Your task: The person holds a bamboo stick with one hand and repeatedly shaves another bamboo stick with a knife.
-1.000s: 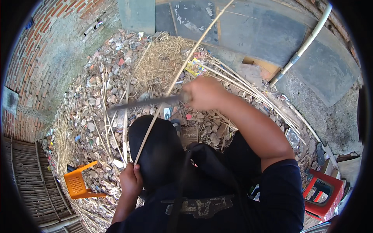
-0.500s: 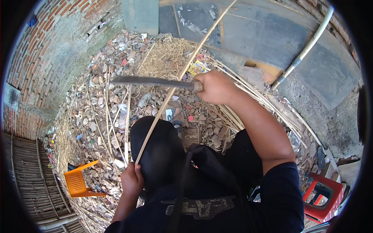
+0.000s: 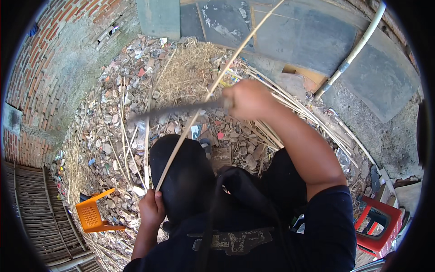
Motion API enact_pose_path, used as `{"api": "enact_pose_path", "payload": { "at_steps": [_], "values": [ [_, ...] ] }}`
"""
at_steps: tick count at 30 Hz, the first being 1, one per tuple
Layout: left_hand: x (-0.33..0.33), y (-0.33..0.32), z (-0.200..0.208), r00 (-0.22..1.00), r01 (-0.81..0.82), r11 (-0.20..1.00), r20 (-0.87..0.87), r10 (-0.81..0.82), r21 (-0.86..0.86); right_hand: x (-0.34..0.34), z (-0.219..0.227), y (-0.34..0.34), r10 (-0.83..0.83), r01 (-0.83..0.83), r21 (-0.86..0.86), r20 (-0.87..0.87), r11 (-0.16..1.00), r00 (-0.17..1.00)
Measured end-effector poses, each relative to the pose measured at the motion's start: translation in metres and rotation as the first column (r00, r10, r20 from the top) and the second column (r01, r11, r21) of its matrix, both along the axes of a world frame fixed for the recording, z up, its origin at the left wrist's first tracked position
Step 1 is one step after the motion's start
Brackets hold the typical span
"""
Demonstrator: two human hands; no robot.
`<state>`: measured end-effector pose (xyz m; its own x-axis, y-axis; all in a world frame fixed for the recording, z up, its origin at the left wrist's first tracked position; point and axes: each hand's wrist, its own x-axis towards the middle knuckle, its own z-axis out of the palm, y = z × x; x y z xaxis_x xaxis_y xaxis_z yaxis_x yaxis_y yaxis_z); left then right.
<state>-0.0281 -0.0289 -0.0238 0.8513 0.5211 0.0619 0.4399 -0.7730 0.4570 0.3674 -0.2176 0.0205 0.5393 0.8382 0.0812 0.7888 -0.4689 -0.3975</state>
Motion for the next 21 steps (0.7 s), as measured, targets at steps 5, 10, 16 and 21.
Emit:
{"api": "enact_pose_path", "payload": {
  "at_steps": [5, 10, 16, 21],
  "values": [
    [0.007, 0.002, -0.002, 1.0, -0.002, 1.0, -0.017, 0.002, 0.008, 0.0, 0.009, -0.007, -0.134, 0.135, 0.046, -0.021, 0.99, 0.991],
    [-0.002, 0.003, -0.006, 1.0, 0.006, 1.0, 0.024, -0.006, -0.004, 0.002, -0.003, 0.0, -0.03, 0.028, 0.049, 0.038, 0.998, 0.999],
    [0.007, 0.005, -0.003, 1.0, 0.01, 0.998, 0.0, -0.01, 0.061, 0.025, -0.004, -0.025, -0.157, 0.15, 0.157, 0.032, 0.976, 0.987],
    [-0.001, 0.007, -0.011, 0.998, -0.021, 0.999, 0.053, 0.023, -0.035, 0.009, 0.005, -0.014, 0.071, -0.075, 0.01, 0.196, 0.997, 0.978]
  ]
}}
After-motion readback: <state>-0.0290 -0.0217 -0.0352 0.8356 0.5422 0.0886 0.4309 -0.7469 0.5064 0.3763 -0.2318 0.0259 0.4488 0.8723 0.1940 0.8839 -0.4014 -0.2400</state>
